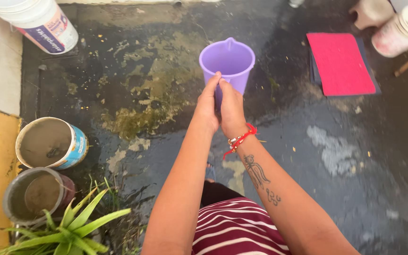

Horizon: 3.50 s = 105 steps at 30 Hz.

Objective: The person fills a purple mug with water from an outdoor tap and pours it onto various potted plants.

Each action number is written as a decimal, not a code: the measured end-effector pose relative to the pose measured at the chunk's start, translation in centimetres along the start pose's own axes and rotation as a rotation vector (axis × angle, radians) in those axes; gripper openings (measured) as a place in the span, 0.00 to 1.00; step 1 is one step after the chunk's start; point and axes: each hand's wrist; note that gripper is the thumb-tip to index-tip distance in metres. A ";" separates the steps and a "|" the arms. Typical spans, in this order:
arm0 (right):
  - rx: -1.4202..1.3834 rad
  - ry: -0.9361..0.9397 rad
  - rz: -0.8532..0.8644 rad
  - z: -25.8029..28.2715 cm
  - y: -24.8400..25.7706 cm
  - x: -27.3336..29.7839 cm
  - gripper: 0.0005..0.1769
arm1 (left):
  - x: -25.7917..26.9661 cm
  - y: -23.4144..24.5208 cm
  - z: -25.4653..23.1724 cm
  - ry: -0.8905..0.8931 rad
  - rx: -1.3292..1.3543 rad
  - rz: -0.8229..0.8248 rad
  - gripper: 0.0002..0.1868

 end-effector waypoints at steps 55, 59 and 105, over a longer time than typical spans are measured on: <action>0.346 -0.291 0.746 6.0 -40.2 -87.2 0.33 | -66.3 -2.2 -62.2 -0.261 -0.394 -0.344 0.64; 0.334 -0.356 0.845 5.4 -44.3 -91.7 0.33 | -69.2 -1.1 -65.3 -0.402 -0.340 -0.438 0.61; 0.569 -0.751 1.359 -24.2 -109.7 -108.2 0.17 | -75.9 33.7 -114.3 -0.928 0.595 -0.929 0.40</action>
Point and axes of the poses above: each hand's wrist, its own x-axis away from the middle knuckle, its own y-axis out of the back of the hand, z = x × y, and after that the axes turned 4 degrees about z, right-handed
